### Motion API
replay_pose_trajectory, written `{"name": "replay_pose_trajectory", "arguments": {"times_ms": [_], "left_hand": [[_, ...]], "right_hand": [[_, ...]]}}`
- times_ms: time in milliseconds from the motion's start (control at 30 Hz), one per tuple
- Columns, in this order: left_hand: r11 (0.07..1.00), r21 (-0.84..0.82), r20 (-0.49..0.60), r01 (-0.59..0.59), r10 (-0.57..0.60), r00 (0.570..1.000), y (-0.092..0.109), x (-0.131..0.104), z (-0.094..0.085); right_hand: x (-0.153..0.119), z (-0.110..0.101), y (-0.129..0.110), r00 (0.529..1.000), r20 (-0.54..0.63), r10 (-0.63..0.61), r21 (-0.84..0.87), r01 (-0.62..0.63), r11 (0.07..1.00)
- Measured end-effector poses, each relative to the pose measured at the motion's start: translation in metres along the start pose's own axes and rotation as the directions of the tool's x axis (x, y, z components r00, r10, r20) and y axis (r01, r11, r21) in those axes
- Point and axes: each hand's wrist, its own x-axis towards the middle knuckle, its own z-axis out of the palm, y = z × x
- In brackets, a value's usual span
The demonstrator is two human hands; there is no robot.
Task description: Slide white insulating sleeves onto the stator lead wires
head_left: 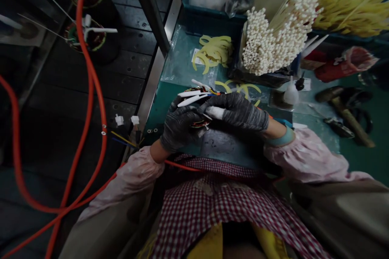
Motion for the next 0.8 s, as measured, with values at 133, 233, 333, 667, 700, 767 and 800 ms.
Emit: {"name": "replay_pose_trajectory", "arguments": {"times_ms": [133, 233, 333, 667, 700, 767, 800], "left_hand": [[0.999, 0.011, 0.032, 0.044, -0.044, 0.998, -0.001, -0.003, 0.001], [0.999, -0.033, 0.003, 0.039, -0.039, 0.999, -0.001, -0.002, 0.002], [0.997, -0.046, 0.038, 0.062, -0.06, 0.997, -0.002, -0.001, 0.001], [0.998, -0.029, 0.008, 0.052, -0.052, 0.999, 0.004, 0.002, -0.001], [0.998, -0.037, 0.003, 0.052, -0.052, 0.999, 0.005, 0.002, -0.002], [0.997, -0.049, 0.007, 0.053, -0.053, 0.999, 0.006, 0.001, -0.003], [0.997, -0.047, 0.017, 0.053, -0.052, 0.999, 0.006, 0.001, -0.004]], "right_hand": [[-0.003, 0.006, 0.001, 0.995, -0.1, 0.029, -0.065, -0.035, 0.997], [-0.004, 0.009, 0.003, 0.986, -0.167, 0.027, -0.083, -0.041, 0.996], [-0.003, 0.012, 0.004, 0.981, -0.193, 0.026, -0.1, -0.046, 0.994], [-0.026, 0.018, 0.033, 0.972, -0.008, -0.236, -0.342, 0.219, 0.914], [-0.03, 0.018, 0.036, 0.97, 0.012, -0.242, -0.376, 0.228, 0.898], [-0.038, 0.018, 0.041, 0.972, -0.014, -0.233, -0.412, 0.207, 0.887], [-0.042, 0.019, 0.043, 0.971, -0.019, -0.24, -0.417, 0.211, 0.884]]}}
